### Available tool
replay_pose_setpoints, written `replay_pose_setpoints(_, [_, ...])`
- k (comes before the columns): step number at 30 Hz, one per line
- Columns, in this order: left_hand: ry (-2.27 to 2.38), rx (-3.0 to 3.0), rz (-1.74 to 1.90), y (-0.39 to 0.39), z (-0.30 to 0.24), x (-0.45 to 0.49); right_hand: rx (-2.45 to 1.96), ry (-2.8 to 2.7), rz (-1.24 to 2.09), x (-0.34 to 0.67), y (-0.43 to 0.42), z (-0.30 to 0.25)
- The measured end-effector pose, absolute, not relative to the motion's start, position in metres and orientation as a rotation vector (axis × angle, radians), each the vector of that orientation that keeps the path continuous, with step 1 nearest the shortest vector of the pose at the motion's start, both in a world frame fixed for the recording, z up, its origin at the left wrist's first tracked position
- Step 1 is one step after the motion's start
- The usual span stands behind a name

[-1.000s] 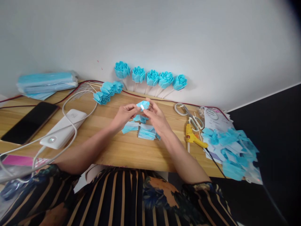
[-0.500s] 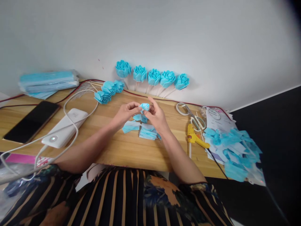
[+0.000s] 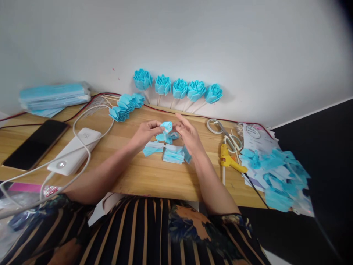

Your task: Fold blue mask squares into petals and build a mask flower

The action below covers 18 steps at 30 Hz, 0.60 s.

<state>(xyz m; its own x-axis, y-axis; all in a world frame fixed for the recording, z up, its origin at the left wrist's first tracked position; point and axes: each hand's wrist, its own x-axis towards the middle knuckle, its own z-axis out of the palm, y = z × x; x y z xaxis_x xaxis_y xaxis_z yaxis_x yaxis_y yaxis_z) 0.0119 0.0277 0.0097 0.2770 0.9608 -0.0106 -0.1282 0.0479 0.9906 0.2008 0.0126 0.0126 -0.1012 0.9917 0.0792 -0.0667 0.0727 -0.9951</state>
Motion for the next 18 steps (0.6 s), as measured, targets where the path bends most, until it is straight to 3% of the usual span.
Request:
replay_pose_setpoints(12, [0.965, 1.187, 0.999, 0.0256, 0.0090, 0.0160, -1.106, -1.223, 1.099, 0.2028, 0.0098, 0.0118])
replay_pose_setpoints(18, [0.894, 1.191, 1.082, 0.0271, 0.0044, 0.0137, -1.089, -1.316, 1.258, 0.1985, 0.0040, 0.0134])
